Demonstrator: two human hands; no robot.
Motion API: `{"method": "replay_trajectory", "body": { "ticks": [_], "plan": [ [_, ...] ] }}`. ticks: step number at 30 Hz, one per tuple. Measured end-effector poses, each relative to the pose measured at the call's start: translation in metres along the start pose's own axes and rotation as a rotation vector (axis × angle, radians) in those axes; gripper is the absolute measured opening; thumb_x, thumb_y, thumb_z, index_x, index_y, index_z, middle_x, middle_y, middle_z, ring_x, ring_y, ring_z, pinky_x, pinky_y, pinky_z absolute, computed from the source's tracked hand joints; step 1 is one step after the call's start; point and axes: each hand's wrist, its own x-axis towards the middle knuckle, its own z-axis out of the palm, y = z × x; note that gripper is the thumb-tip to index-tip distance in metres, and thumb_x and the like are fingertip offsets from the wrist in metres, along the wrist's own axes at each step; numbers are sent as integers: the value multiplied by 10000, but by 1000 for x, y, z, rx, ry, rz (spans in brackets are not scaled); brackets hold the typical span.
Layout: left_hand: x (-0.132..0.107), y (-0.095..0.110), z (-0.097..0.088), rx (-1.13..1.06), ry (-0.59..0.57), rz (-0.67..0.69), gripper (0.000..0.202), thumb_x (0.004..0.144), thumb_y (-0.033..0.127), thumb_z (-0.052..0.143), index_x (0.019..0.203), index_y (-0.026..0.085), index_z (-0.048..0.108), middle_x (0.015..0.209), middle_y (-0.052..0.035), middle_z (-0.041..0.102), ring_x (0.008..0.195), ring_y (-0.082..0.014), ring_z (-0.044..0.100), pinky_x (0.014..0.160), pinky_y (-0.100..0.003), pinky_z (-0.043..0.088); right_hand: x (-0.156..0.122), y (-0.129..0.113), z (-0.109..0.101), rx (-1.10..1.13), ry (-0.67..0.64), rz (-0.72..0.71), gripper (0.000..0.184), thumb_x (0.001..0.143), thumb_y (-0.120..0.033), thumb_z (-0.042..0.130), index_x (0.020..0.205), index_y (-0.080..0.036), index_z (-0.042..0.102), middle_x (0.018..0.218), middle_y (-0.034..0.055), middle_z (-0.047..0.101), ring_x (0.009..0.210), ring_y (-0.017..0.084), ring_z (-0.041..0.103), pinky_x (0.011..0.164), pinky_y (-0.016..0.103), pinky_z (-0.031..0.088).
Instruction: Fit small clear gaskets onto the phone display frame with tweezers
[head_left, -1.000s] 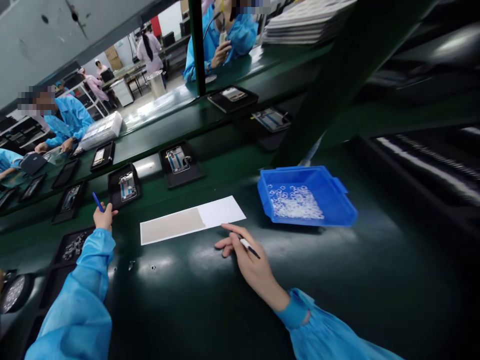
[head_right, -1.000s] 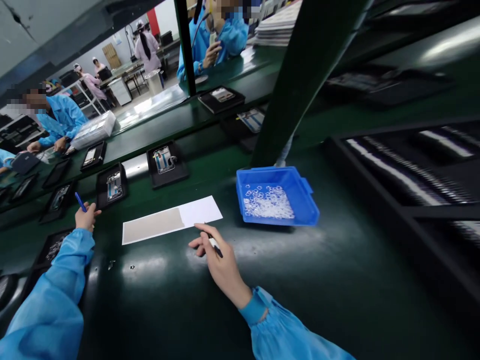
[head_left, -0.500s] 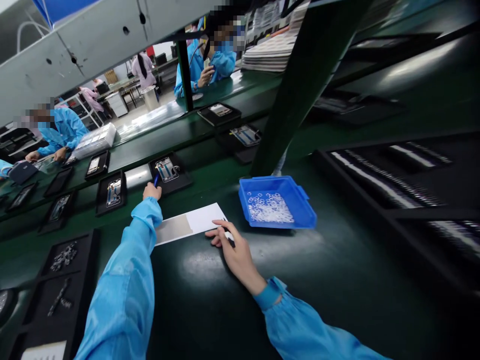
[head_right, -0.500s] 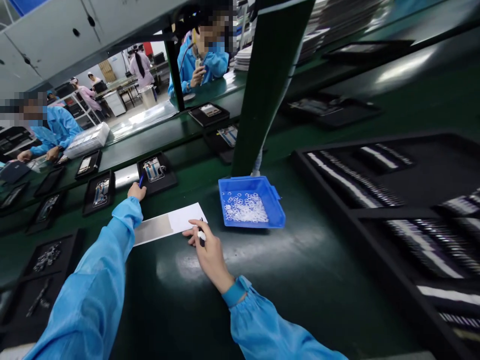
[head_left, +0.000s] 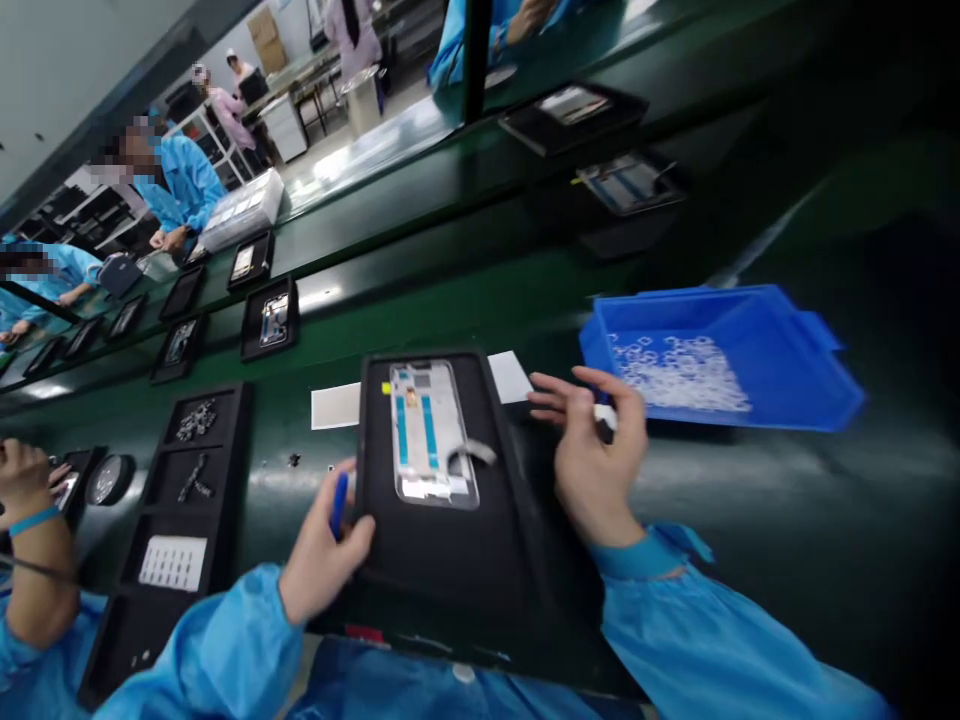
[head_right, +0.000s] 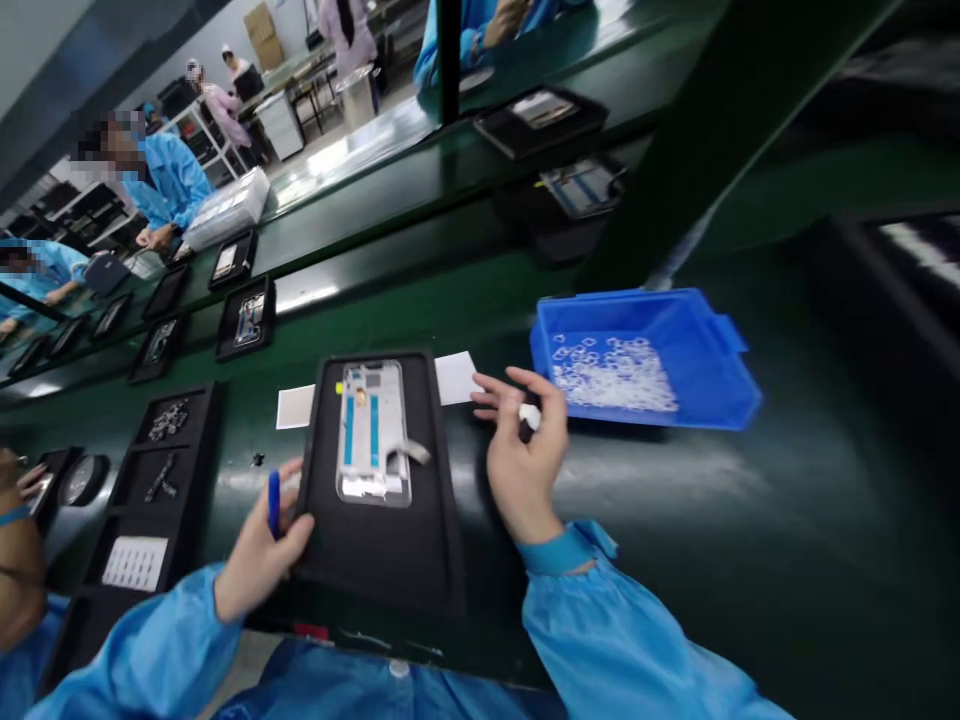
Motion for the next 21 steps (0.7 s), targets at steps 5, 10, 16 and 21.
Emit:
{"method": "replay_trajectory", "body": {
  "ticks": [5, 10, 16, 21],
  "plan": [
    [-67, -35, 24, 185, 18, -20, 635, 800, 97, 622, 1392, 265, 467, 914, -26, 685, 640, -123, 627, 602, -226, 557, -13, 0, 4, -136, -246, -69, 260, 962, -434, 551, 1128, -234, 561, 1017, 93, 725, 920, 267, 705, 785, 424, 571],
    [-35, -40, -12, 376, 208, 194, 231, 892, 211, 606, 1109, 242, 682, 1067, -66, 676, 979, -195, 676, 857, -307, 564, -25, 5, 8, -314, -583, -155, 206, 923, -325, 547, 1105, -240, 592, 1022, 71, 731, 1004, 282, 678, 872, 449, 540],
    [28, -54, -39, 731, 323, 216, 223, 880, 220, 652, 1099, 233, 691, 988, -33, 670, 828, -159, 684, 701, -237, 544, -25, 3, 5, -341, -577, -202, 190, 928, -294, 543, 1102, -241, 593, 1027, 58, 734, 1006, 273, 676, 857, 420, 545],
    [42, -62, -35, 800, 252, 208, 100, 896, 209, 632, 965, 215, 705, 923, -17, 674, 817, -153, 677, 706, -229, 519, -26, 3, 4, -357, -575, -215, 197, 936, -292, 542, 1111, -235, 612, 1036, 63, 728, 995, 267, 677, 849, 403, 546]
  ]
}}
